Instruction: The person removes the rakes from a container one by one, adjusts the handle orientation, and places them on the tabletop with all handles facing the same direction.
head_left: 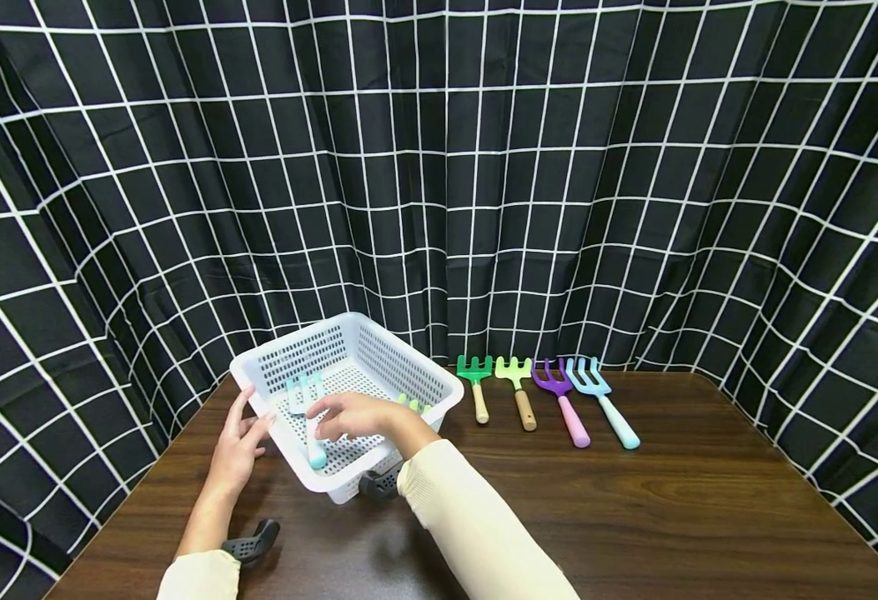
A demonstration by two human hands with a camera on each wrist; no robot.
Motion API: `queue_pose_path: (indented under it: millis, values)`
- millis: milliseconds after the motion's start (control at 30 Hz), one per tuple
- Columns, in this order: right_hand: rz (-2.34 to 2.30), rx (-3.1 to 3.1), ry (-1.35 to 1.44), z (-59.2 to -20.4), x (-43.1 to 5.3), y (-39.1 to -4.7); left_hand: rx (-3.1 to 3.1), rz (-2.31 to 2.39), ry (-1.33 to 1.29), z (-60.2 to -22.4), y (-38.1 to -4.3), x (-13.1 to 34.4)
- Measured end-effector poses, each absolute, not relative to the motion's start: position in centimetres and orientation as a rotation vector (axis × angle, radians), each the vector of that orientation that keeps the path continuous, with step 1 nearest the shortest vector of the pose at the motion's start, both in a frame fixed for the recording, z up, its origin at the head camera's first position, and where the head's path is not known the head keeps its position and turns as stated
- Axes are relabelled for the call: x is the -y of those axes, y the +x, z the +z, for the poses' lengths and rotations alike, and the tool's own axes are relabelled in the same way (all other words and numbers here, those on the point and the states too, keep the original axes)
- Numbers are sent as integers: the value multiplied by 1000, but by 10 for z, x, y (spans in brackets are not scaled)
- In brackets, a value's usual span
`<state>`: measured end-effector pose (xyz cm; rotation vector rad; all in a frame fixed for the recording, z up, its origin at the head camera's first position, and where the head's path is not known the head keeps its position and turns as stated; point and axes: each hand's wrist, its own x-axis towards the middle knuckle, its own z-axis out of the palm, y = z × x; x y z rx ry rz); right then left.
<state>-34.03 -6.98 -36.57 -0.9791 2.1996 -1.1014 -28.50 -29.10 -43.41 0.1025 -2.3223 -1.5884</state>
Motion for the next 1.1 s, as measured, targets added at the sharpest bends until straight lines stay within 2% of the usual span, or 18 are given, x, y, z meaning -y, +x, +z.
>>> queue_pose_path:
  millis: [433,800,1100]
  values:
    - [-955,-2202,-987,-373,80,-342,2313,-1588,100,-433,-285,289]
    - [-657,-2256,-1066,-375,82,-344,2318,-1582,107,-434,-286,290]
    - [-549,-2490,-1023,-378,81,-342,2305,-1607,111,-434,-285,291]
